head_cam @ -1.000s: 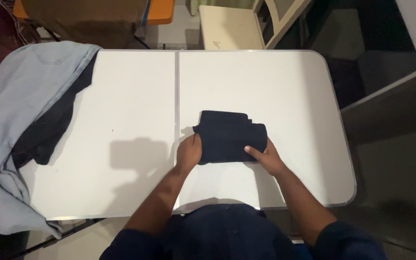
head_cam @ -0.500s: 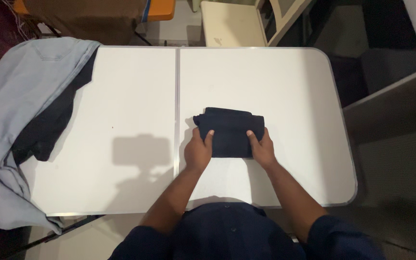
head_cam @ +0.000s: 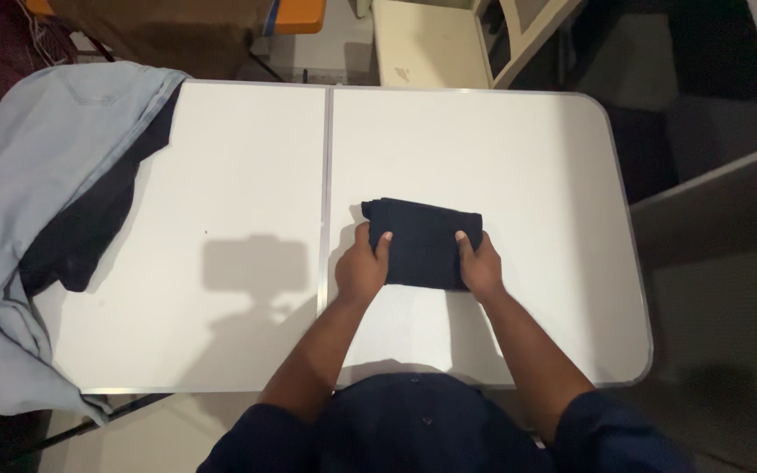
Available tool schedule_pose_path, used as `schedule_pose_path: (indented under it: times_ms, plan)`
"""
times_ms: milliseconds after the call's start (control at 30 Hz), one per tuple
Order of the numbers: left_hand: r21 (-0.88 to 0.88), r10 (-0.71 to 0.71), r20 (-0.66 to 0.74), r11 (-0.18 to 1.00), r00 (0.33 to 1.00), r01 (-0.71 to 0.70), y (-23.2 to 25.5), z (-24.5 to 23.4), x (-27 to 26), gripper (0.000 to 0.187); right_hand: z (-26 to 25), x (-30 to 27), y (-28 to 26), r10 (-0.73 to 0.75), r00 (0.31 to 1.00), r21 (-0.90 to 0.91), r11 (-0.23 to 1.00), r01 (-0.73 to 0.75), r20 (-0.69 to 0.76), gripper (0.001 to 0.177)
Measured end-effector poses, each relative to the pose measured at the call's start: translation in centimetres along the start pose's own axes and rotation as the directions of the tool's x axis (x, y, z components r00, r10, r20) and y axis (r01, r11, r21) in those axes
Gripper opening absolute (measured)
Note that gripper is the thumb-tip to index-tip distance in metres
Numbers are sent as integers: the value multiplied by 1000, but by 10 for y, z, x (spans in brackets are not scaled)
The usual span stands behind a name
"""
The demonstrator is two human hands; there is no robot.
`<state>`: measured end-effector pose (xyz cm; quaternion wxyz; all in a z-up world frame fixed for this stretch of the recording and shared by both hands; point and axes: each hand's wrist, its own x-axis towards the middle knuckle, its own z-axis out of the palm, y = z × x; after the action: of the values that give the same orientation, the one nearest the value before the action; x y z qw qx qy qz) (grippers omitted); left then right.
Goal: The person folds a pair of dark pants on a white table and then places them into an open drawer with other clothes.
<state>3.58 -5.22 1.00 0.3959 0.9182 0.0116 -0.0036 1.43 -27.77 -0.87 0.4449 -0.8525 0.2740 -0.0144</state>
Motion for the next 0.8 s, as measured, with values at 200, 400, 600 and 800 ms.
schedule_pose_path:
  times_ms: [200,400,600,800]
  plan:
    - [70,-136,153,990,979,127,6,3,18,54,-1,7,-8,132,991,-69,989,-129,29,57]
    - [127,-191,195,978,962,168,-1,12,21,52,4,-16,-28,-51,995,-299,954,22,-90,69]
    - [204,-119,231,976,966,71,-5,10,27,53,-5,-7,-51,-565,760,-805,258,534,323,77]
    - [237,78,239,962,968,-136,-12,-5,32,57,-23,0,-71,35,865,-647,679,346,500,76]
